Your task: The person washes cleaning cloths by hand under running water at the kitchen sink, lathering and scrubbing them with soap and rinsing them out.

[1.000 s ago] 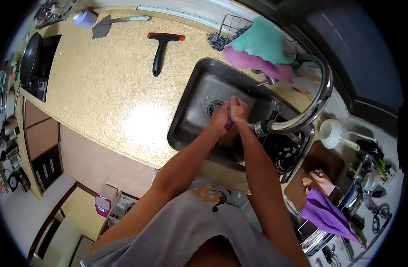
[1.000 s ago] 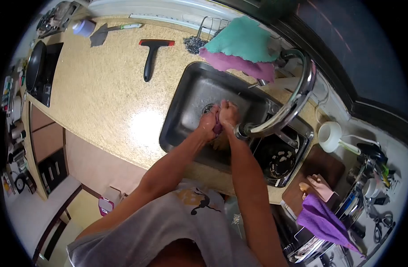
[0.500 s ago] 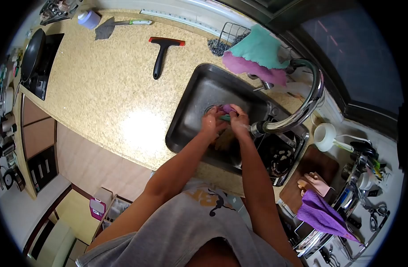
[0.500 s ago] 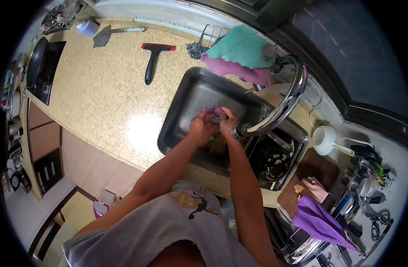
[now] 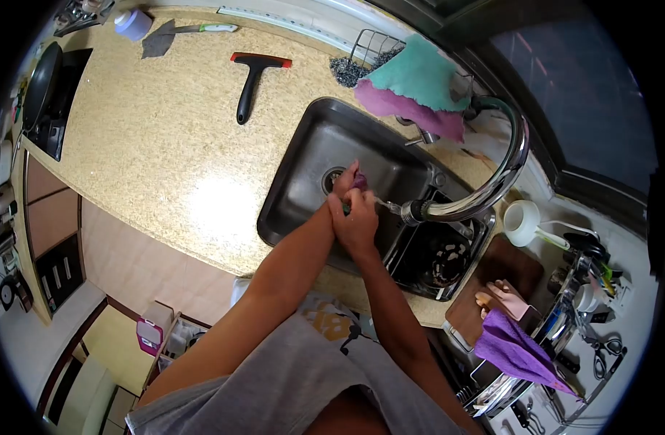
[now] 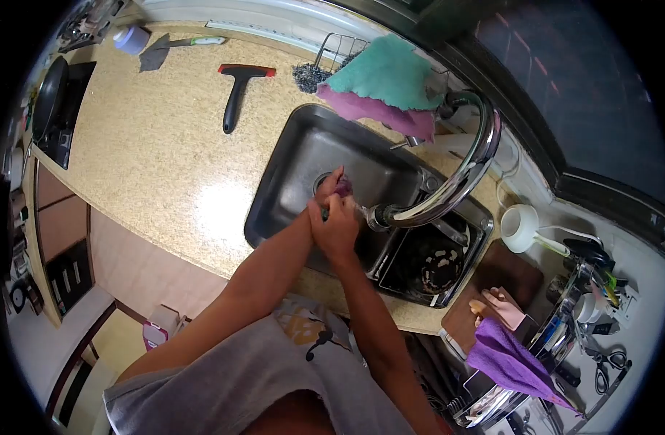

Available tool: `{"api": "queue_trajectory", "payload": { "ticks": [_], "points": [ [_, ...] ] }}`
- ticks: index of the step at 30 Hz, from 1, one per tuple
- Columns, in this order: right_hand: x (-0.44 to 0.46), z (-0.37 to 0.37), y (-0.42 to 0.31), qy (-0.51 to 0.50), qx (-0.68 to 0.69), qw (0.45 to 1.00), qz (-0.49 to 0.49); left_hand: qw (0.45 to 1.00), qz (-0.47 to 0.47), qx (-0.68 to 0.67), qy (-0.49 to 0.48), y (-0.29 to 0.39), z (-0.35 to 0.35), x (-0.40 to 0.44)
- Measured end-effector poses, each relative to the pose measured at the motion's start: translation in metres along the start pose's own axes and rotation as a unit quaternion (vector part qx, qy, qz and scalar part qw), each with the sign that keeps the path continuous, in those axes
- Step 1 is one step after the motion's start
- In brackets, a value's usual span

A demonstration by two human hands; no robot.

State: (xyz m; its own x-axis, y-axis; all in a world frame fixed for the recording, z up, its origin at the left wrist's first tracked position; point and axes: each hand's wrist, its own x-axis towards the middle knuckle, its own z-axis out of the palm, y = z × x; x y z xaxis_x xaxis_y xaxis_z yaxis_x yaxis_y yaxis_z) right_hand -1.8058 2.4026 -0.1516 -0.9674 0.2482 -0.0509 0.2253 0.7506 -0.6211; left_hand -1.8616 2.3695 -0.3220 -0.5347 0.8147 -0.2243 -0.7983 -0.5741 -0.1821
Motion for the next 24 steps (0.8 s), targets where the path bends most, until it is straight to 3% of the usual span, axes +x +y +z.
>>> {"api": "queue_trajectory", "payload": {
  "ticks": [1,2,4,6,7,8,10,12,14,16,17,21,23,24],
  "points": [
    [0.009,0.010,0.017,0.005,-0.028,1.000,-0.010,1.000,-0.001,0.001,0.002,-0.005,0.011,-0.003],
    [0.018,0.021,0.035,0.009,-0.055,0.998,-0.020,0.980,0.032,0.081,0.180,-0.013,0.064,-0.014],
    [0.045,0.030,0.069,-0.009,-0.039,0.999,0.013,0.920,0.064,0.162,0.352,-0.024,0.084,-0.010],
    [0.068,0.030,0.084,0.026,-0.028,0.996,0.085,0.944,0.095,0.042,0.314,-0.029,0.075,-0.002],
    [0.066,0.032,0.082,0.027,-0.026,0.996,0.085,0.915,0.065,0.079,0.389,-0.028,0.087,-0.009],
    [0.066,0.027,0.068,0.043,-0.006,0.997,0.071,0.916,0.066,0.080,0.387,-0.025,0.072,-0.005],
    [0.055,0.018,0.038,0.053,0.012,0.997,0.053,0.956,0.103,0.073,0.263,-0.017,0.020,0.007],
    [0.035,0.013,0.015,-0.090,-0.027,0.995,0.034,0.948,0.070,0.100,0.295,0.001,0.013,0.000],
    [0.036,0.035,0.043,-0.038,-0.078,0.996,0.016,0.935,0.027,0.130,0.327,-0.005,0.024,-0.008],
    [0.063,0.027,0.065,-0.022,0.098,0.973,0.206,0.950,0.081,0.062,0.296,-0.024,0.089,-0.020],
    [0.074,0.015,0.068,-0.072,-0.019,0.986,0.151,0.912,0.082,0.069,0.397,-0.026,0.088,-0.018],
    [0.070,0.000,0.055,-0.068,-0.046,0.986,0.144,0.872,0.141,0.199,0.424,-0.021,0.068,-0.017],
    [0.052,0.003,0.059,0.041,-0.163,0.985,-0.036,0.846,0.137,0.296,0.421,-0.012,0.056,-0.023],
    [0.048,0.007,0.061,0.040,-0.164,0.985,-0.037,0.847,0.137,0.294,0.421,-0.011,0.073,-0.029]
  ]
}}
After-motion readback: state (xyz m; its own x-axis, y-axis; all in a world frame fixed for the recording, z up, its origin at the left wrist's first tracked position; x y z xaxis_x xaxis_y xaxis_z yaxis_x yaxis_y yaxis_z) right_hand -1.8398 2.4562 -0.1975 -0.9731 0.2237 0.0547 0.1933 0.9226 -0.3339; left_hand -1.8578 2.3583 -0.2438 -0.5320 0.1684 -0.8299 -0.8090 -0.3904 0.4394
